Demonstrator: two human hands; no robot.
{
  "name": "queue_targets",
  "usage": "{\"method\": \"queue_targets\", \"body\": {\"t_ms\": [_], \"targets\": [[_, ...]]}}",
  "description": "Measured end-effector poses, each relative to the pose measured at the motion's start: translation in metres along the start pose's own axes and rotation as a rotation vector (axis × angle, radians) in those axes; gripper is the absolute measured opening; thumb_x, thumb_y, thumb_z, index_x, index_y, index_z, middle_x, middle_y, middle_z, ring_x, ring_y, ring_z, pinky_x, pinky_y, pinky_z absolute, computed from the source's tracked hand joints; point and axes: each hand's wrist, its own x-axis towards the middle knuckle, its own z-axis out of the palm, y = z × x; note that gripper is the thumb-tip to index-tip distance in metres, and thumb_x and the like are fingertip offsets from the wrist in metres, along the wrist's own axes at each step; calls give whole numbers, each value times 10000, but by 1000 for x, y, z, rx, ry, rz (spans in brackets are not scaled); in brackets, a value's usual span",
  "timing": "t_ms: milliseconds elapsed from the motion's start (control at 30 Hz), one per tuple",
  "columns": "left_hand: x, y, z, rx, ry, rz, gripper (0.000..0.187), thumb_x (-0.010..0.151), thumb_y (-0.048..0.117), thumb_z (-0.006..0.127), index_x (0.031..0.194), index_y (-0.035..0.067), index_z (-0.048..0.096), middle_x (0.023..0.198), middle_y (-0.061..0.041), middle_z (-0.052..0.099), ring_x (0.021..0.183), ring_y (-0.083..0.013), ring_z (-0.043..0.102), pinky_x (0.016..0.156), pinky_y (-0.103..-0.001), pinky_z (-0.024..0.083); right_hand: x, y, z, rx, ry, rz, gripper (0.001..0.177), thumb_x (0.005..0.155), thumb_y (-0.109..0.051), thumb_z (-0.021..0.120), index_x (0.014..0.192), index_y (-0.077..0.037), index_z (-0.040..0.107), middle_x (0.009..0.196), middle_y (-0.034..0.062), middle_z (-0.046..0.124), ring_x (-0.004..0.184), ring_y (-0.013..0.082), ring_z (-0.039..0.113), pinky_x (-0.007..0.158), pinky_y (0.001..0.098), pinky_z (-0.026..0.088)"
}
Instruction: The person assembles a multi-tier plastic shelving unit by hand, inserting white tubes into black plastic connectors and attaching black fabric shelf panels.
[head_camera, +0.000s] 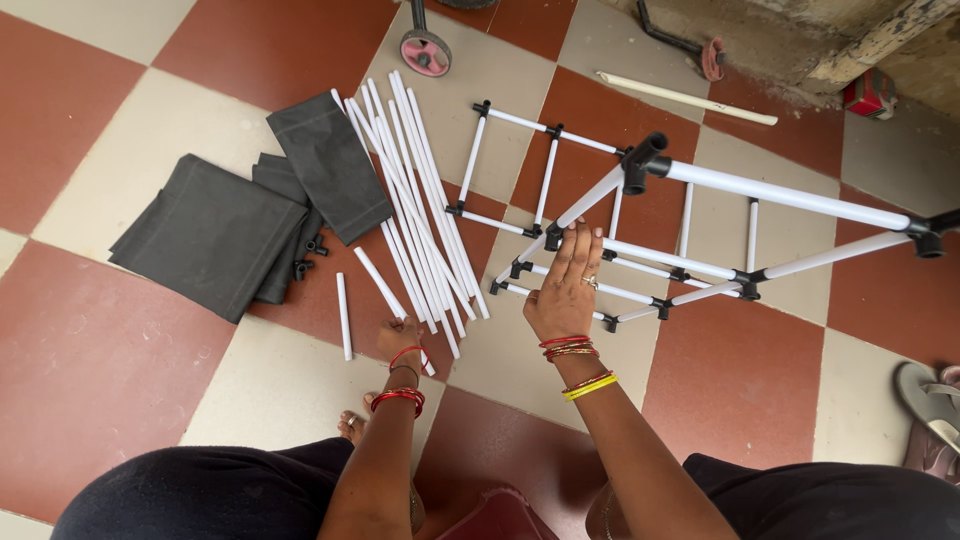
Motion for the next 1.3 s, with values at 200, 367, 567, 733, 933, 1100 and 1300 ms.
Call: {"method": "queue_targets", "body": {"t_ms": [200,367,567,733,933,1100,1300], "targets": [[-22,41,28,-229,-105,59,197,919,-17,665,1086,-34,561,864,-123,723,729,-195,748,650,-292,578,6,-13,-32,-37,-159,11,1186,597,-68,751,1546,62,51,1641,194,83,1545,392,26,1268,461,136],[-37,86,41,-264,-213,86,243,938,-30,620,1164,-2,537,952,-134,706,796,-186,743,692,-264,587,10,-18,-49,-98,-299,56,1274,585,-127,761,1590,-12,-14,1680,145,16,1570,327,-12,1276,415,108],[-61,160,45,-226,-366,144,272,941,-57,556,1204,11,552,1011,-118,737,853,-175,742,695,-283,568,15,-17,-71,-88,-440,33,1346,555,-179,758,1610,-75,-70,1705,107,-47,1579,286,-72,1268,423,144],[-113,236,46,-70,-453,477,265,947,40,687,1162,-11,541,1021,-123,742,853,-164,741,690,-262,559,23,-17,-84,-94,-534,34,1348,595,-253,778,1598,-88,-108,1698,105,-89,1576,278,-97,1262,430,163],[-194,326,34,-100,-739,888,246,925,-17,702,1090,-20,521,1007,-137,783,922,-146,756,797,-235,581,27,-21,-92,-103,-627,73,1349,637,-317,768,1606,-135,-153,1712,63,-130,1584,244,-101,1266,443,175],[-251,379,26,-180,-844,989,248,921,-13,701,1095,7,525,976,-134,772,968,-151,765,790,-232,582,25,-18,-89,-85,-666,64,1348,640,-314,748,1614,-148,-169,1714,55,-165,1582,243,-118,1261,473,172],[-271,399,31,-230,-896,1005,138,954,15,671,1075,-4,608,1010,-132,780,992,-137,762,818,-221,571,28,-16,-88,-89,-688,54,1319,655,-293,716,1616,-150,-176,1715,60,-182,1585,240,-125,1260,486,164]]}}
